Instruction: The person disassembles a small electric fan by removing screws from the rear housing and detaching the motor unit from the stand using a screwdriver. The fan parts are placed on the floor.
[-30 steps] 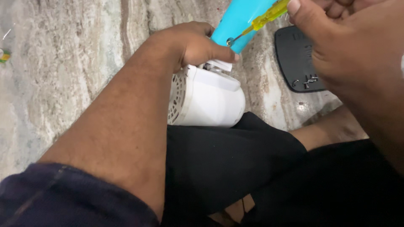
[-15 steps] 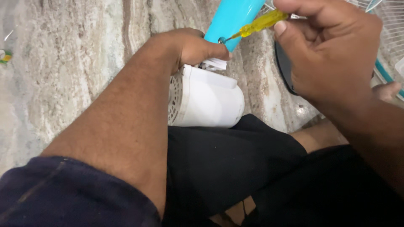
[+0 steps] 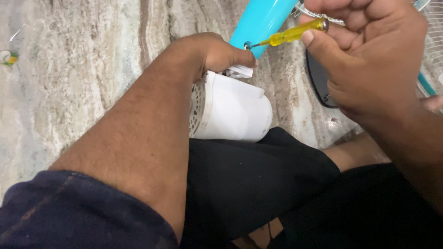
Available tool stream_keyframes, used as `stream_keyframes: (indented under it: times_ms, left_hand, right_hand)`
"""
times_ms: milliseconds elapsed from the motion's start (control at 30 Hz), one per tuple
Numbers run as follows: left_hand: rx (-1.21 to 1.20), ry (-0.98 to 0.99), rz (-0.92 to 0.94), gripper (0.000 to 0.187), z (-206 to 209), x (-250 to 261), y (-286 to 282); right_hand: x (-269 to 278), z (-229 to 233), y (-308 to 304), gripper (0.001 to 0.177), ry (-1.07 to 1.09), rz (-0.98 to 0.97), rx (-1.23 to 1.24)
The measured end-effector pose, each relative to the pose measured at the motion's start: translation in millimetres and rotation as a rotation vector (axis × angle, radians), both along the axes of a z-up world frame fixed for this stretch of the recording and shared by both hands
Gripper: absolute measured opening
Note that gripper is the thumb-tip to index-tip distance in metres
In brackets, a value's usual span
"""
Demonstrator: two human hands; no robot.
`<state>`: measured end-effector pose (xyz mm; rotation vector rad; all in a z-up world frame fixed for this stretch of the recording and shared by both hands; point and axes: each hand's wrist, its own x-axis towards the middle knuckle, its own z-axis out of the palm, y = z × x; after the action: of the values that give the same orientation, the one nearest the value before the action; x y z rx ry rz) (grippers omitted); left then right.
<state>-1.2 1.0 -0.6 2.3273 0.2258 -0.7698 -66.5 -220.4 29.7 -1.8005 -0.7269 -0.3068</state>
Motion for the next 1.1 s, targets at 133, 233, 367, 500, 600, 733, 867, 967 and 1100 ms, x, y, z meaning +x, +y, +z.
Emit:
stream_keyframes:
  times_ms: [133, 233, 367, 500, 600, 733, 867, 967, 1100]
  left_hand:
    - [0.062, -0.043, -0.07, 0.068, 4, 2, -2]
    - [0.182, -0.108, -0.148, 0.071, 5, 3, -5]
    - [0.215, -0.135, -0.161, 0.064, 9, 1, -8]
    - [0.362, -0.145, -0.209, 0.055, 19, -4, -10]
    - [0.377, -0.17, -0.221, 0.051, 26, -14, -8]
    - [0.426, -0.129, -0.249, 0.052, 42, -23, 0]
    - [0.502, -0.083, -0.259, 0.051, 55, -30, 7]
    - [0.516, -0.082, -0.207, 0.049, 59, -34, 9]
    - [0.511, -0.041, -0.277, 0.054, 54, -26, 17]
  right_hand:
    - [-3, 0, 1, 0.015, 0.054, -0.143, -0.041]
    - [-1, -2, -4, 0.013, -0.001, -0.112, -0.071]
    - [4, -3, -13, 0.006, -0.278, 0.055, -0.25]
    - [3, -6, -17, 0.004, -0.383, 0.084, -0.36]
    - [5, -11, -26, 0.006, -0.332, 0.02, -0.324]
    - [11, -20, -52, 0.01, -0.063, -0.212, -0.218]
    - [25, -30, -79, 0.014, 0.225, -0.368, -0.131]
    - [34, -31, -90, 0.018, 0.374, -0.414, -0.099]
    - [39, -41, -89, 0.022, 0.529, -0.428, -0.091]
